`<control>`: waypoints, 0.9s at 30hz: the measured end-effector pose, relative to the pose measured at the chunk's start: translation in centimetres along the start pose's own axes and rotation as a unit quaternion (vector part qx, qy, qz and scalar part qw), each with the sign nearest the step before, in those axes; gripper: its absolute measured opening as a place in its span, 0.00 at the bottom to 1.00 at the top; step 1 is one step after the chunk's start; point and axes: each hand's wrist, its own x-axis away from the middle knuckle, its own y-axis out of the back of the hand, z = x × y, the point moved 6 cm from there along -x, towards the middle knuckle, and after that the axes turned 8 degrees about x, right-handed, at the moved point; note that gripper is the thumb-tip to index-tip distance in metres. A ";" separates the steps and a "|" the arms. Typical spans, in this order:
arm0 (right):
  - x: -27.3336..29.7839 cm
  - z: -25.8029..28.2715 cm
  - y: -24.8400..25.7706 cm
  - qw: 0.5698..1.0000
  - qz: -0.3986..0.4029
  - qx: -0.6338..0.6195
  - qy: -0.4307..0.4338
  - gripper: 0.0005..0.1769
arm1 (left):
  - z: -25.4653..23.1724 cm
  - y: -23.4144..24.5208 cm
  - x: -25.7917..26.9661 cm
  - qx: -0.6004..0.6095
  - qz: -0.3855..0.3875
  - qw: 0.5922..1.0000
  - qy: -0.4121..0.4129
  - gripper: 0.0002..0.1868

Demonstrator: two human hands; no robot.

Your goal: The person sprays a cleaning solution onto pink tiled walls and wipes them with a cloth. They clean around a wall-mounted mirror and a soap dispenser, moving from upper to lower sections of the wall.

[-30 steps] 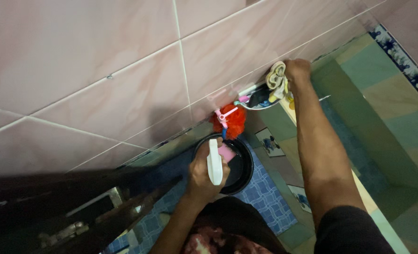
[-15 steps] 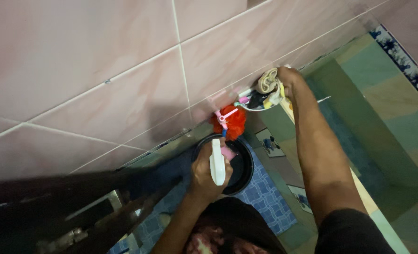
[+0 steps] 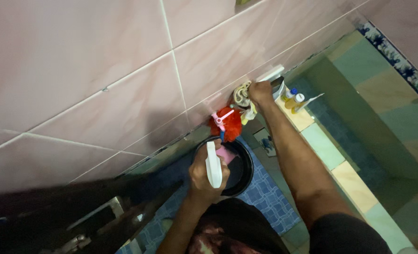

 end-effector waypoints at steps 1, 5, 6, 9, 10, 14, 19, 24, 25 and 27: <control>0.5 0.0 -0.3 1.000 0.005 -0.028 -0.005 0.22 | 0.0 0.1 -0.1 -0.003 0.004 1.000 -0.004 0.26; 1.8 1.7 -0.6 0.991 -0.024 0.086 0.102 0.20 | -0.3 0.5 0.0 0.001 0.007 1.000 -0.015 0.26; 2.1 1.7 -0.6 0.989 -0.024 0.114 0.096 0.21 | -0.4 0.6 0.2 0.006 0.006 1.000 -0.015 0.26; 3.1 2.4 -0.4 0.985 -0.034 0.132 0.110 0.23 | -0.7 0.5 0.3 -0.013 0.006 1.000 -0.026 0.26; 3.5 2.9 -0.3 0.984 -0.039 0.127 0.121 0.24 | -0.7 0.5 0.2 -0.007 0.006 1.000 -0.021 0.27; 5.1 3.2 -0.5 0.994 -0.021 0.076 0.069 0.24 | -0.7 0.4 0.2 -0.013 0.011 1.000 -0.018 0.27; 6.1 4.0 -1.0 0.988 -0.040 0.085 0.122 0.23 | -0.2 0.0 0.1 -0.001 0.005 1.000 -0.004 0.27; 7.1 4.3 -1.4 0.981 -0.070 0.084 0.161 0.23 | -0.3 -0.1 0.5 -0.029 -0.003 0.999 -0.044 0.25; 7.4 4.2 -1.4 0.981 -0.078 0.081 0.161 0.23 | -0.2 -0.1 0.5 -0.020 -0.005 0.999 -0.034 0.26; 7.5 4.0 -1.5 0.988 -0.059 0.062 0.129 0.24 | 0.0 -0.2 0.4 0.000 -0.008 1.000 -0.017 0.26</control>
